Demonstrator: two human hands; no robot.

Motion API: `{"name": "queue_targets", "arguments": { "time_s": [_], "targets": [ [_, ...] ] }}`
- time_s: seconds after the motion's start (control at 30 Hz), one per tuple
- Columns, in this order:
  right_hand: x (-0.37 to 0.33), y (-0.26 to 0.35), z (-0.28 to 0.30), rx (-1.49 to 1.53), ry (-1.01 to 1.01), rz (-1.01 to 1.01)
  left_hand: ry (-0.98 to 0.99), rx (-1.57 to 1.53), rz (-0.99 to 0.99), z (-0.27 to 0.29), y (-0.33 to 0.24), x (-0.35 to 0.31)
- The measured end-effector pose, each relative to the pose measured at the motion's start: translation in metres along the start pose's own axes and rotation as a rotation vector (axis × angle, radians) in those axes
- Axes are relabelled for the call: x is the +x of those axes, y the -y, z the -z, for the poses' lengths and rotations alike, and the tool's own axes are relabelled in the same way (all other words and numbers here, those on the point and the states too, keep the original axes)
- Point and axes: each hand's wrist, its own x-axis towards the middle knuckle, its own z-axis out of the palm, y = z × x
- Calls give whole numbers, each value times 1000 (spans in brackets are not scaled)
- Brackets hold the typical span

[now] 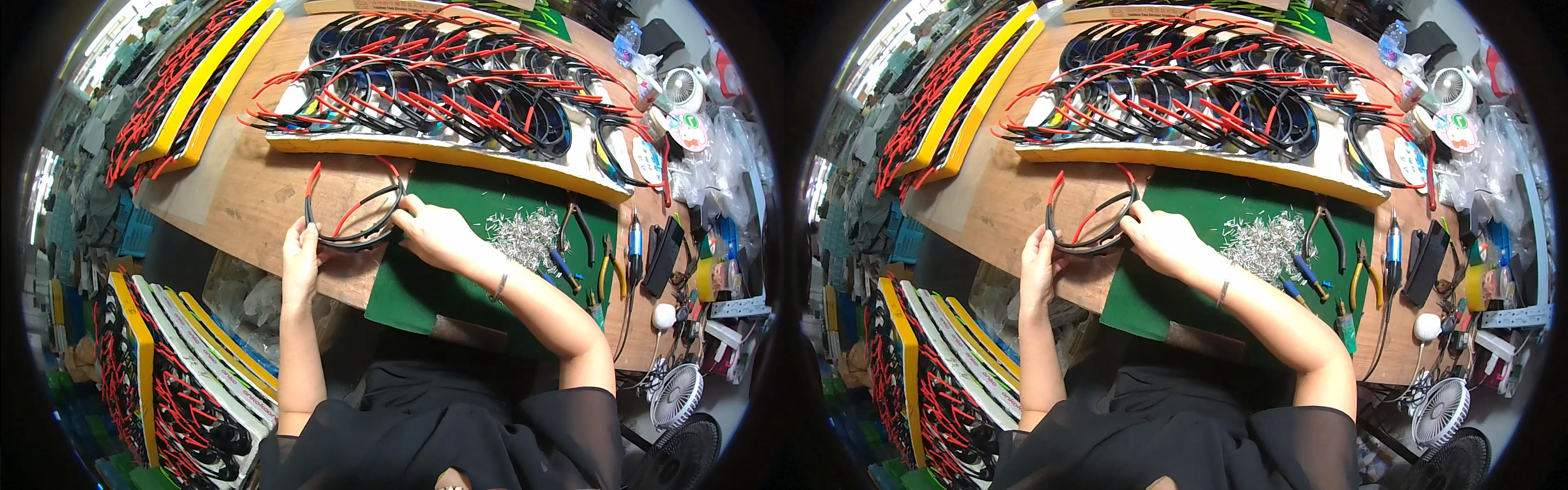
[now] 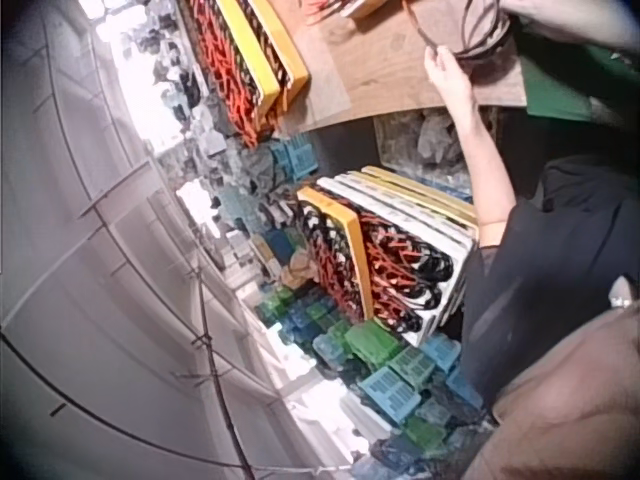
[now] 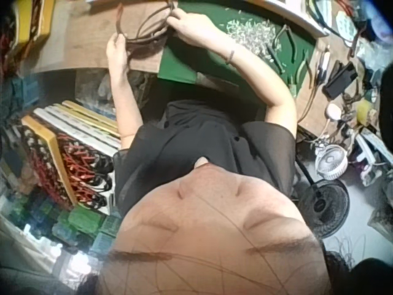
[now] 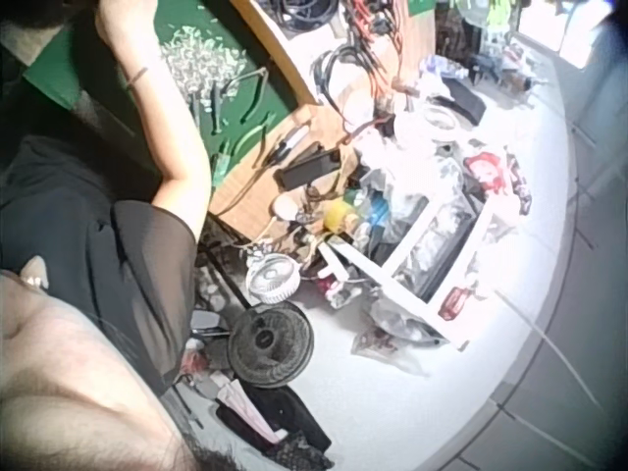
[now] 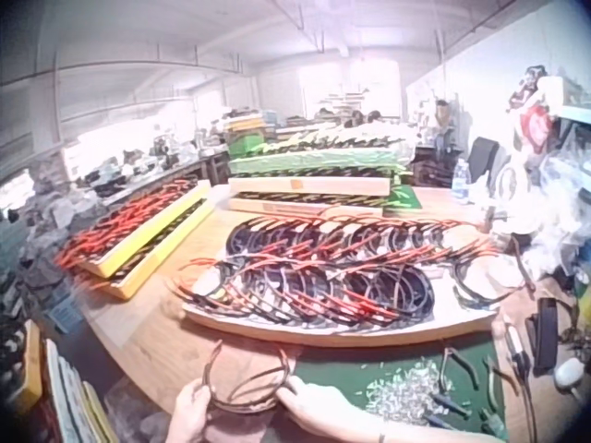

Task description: The person assembles sunglasses by inserting small metal pins into the hinge area of the frames using a blue-handled tool and a soldering iron. The person repeatedly picks up frames, inserts pins, and places the finished frames into a tray.

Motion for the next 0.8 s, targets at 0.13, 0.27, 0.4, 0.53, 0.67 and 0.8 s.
{"name": "queue_targets", "arguments": {
  "time_s": [0.13,0.27,0.4,0.53,0.67,0.8],
  "targets": [
    [-5,5,6,191,-69,84,-197,63,-252,-9,6,-19],
    [-18,9,11,264,-135,134,-154,-124,-283,-19,-1,-42],
    [-25,5,8,194,-104,86,-19,-27,-248,-34,9,-44],
    [-33,11,25,298,-223,-32,8,-115,-57,-23,3,-43],
    [-32,-2,29,202,-97,72,4,-113,28,-30,-9,-36],
    [-37,2,22,50,-73,71,20,-48,-56,-33,-14,-44]
  ]
}}
